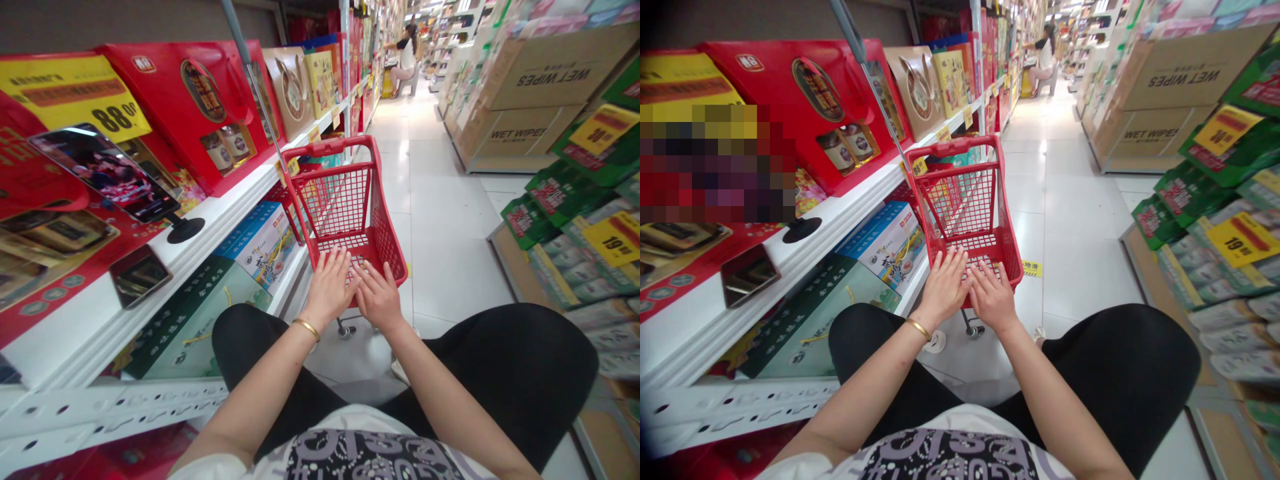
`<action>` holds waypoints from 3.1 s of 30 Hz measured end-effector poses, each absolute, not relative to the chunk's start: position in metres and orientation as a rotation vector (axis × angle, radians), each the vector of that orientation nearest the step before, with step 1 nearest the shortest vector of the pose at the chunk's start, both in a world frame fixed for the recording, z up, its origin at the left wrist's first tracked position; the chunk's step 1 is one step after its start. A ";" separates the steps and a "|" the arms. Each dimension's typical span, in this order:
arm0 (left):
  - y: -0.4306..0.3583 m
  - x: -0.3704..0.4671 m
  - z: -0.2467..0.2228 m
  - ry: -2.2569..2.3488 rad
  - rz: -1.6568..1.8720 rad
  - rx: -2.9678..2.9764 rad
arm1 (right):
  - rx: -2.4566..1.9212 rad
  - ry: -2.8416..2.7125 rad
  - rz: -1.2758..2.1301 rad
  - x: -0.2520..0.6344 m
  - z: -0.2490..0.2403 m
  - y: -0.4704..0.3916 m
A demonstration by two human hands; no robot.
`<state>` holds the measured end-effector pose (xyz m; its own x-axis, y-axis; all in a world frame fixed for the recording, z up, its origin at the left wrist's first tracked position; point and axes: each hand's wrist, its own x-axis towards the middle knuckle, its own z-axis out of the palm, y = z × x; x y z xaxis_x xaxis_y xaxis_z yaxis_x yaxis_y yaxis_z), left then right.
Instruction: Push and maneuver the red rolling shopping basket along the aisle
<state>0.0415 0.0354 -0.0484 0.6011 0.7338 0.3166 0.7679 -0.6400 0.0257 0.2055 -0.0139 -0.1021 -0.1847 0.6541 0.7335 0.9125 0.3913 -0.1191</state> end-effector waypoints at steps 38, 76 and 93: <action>0.040 0.050 -0.051 -1.157 -0.616 -2.820 | -1.527 -1.641 -0.479 0.257 -0.099 -0.001; 0.044 0.047 -0.059 -1.135 -0.635 -2.825 | -1.369 -1.721 -0.462 0.211 -0.105 -0.002; 0.046 0.044 -0.058 -1.124 -0.612 -2.831 | -1.320 -1.847 -0.481 0.195 -0.106 -0.001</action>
